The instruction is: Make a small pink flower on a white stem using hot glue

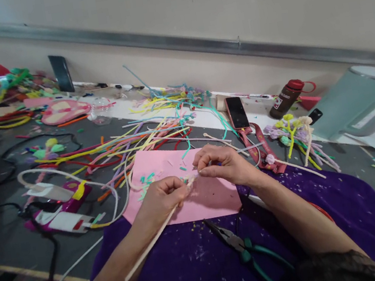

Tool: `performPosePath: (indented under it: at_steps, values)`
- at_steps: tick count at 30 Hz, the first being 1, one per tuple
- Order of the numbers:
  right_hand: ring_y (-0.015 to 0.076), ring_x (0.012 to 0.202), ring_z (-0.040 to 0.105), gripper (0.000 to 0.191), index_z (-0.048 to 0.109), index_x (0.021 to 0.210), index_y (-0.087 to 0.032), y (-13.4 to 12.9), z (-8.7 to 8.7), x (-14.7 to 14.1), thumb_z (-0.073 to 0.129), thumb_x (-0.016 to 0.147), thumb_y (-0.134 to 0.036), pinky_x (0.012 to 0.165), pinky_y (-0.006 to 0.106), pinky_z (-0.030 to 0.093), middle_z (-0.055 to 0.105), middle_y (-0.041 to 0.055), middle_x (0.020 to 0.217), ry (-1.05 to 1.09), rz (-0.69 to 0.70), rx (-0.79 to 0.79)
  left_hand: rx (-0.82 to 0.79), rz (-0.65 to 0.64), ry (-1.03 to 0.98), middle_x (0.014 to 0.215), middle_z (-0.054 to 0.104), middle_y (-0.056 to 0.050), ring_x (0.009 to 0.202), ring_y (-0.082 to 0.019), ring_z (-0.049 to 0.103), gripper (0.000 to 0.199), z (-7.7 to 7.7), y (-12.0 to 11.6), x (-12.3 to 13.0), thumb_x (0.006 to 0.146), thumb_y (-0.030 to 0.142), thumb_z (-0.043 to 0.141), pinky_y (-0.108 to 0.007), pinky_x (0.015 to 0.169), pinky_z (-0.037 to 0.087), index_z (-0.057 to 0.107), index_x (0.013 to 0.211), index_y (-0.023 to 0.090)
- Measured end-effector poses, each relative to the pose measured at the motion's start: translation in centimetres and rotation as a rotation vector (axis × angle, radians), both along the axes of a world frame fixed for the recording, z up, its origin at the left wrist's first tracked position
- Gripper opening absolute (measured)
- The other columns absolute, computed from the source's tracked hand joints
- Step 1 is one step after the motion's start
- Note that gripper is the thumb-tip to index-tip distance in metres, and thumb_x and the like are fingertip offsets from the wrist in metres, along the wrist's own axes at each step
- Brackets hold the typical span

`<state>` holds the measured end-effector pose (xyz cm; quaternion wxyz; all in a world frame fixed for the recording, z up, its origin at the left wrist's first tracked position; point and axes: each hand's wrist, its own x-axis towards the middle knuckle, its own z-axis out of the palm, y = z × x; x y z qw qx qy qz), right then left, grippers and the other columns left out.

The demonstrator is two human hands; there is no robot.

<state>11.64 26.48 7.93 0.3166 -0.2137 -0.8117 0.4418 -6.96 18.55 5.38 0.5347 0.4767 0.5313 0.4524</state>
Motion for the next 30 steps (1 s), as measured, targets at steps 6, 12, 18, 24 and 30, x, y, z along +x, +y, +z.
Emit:
performPosePath:
  at_steps: [6,12,18,24,30]
  values:
    - [0.0173,0.093,0.054,0.004,0.065,0.078,-0.019,-0.5,0.3,-0.4,0.063,0.079,-0.023,0.085,0.035,0.042,0.059,0.0051,0.095,-0.049,0.004,0.112,-0.002,-0.009,0.042,0.039,0.049,0.005,0.034,-0.006,0.037,0.013,-0.1,-0.1,0.0,0.066,0.017,0.057,-0.019,0.039,0.027,0.055,0.053,0.018]
    - [0.0169,0.092,0.055,0.003,0.064,0.08,-0.019,-0.6,0.2,-0.4,0.063,0.079,-0.022,0.081,0.034,0.044,0.058,0.0053,0.096,-0.079,0.014,0.168,0.013,-0.025,0.082,0.04,0.049,0.005,0.036,-0.007,0.038,0.014,-0.2,-0.1,0.0,0.067,0.017,0.056,-0.02,0.041,0.028,0.055,0.053,0.019]
    - [0.0169,0.091,0.056,0.005,0.065,0.081,-0.018,-0.6,0.1,-0.4,0.061,0.08,-0.021,0.08,0.034,0.044,0.057,0.0056,0.095,-0.102,0.032,0.208,0.05,-0.049,0.126,0.041,0.049,0.005,0.037,-0.008,0.039,0.013,-0.8,0.0,-0.2,0.068,0.02,0.056,-0.02,0.041,0.028,0.054,0.055,0.019]
    - [0.0163,0.092,0.055,0.007,0.065,0.084,-0.017,-0.6,0.0,-0.3,0.061,0.081,-0.021,0.079,0.032,0.045,0.056,0.0062,0.097,-0.125,0.045,0.24,0.086,-0.102,0.239,0.044,0.049,0.005,0.041,-0.008,0.041,0.013,-1.2,0.1,-0.4,0.072,0.023,0.053,-0.02,0.044,0.03,0.054,0.06,0.017]
    - [0.0158,0.092,0.055,0.008,0.065,0.085,-0.017,-0.7,0.1,-0.2,0.059,0.083,-0.022,0.078,0.03,0.046,0.055,0.006,0.097,-0.188,0.053,0.266,0.163,-0.105,0.347,0.05,0.052,0.004,0.047,-0.008,0.043,0.015,-1.4,0.0,-0.4,0.074,0.025,0.053,-0.021,0.049,0.031,0.056,0.062,0.017]
